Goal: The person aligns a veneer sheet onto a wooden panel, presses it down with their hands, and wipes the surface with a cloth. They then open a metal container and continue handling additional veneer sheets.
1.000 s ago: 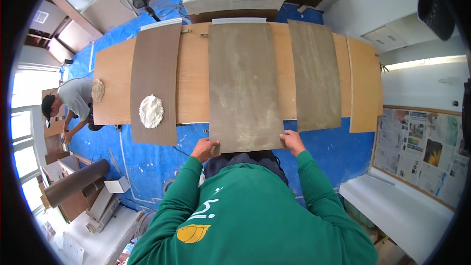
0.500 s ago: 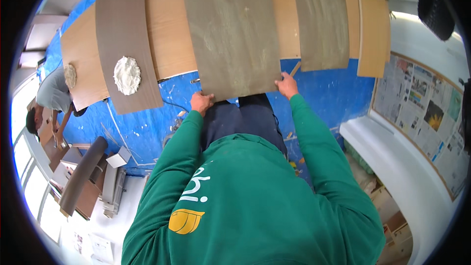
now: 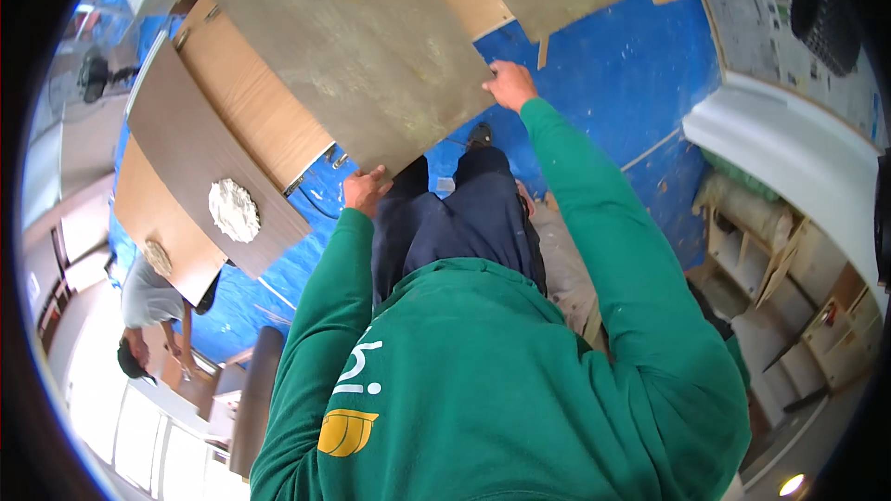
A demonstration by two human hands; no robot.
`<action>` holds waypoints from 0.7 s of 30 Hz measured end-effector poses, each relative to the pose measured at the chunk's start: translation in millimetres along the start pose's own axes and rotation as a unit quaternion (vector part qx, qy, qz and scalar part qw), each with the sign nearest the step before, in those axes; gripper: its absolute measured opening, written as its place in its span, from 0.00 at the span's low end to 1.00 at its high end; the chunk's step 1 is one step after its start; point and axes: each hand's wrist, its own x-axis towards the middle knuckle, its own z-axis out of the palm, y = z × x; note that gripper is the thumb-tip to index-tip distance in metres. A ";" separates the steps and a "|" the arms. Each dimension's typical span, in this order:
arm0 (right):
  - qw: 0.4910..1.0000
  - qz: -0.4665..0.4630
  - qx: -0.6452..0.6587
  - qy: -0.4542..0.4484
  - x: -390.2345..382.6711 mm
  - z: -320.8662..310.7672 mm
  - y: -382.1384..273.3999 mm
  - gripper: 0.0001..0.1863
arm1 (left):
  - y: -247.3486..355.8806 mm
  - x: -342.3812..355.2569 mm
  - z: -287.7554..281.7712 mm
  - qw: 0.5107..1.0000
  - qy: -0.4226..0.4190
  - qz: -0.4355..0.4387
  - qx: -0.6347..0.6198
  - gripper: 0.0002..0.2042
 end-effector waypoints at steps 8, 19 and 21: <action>0.996 -0.028 0.038 -0.076 7.0 -18.4 1.6 0.18 | -43.1 67.1 -89.4 0.955 -0.075 0.181 0.224 0.21; 0.985 -0.025 0.167 0.035 -0.7 37.8 76.6 0.15 | -27.6 36.5 -23.8 0.725 -0.062 0.357 0.586 0.22; 0.971 -0.005 0.227 0.070 -10.9 46.4 66.8 0.14 | -23.3 26.0 -29.9 0.535 0.003 0.418 0.734 0.26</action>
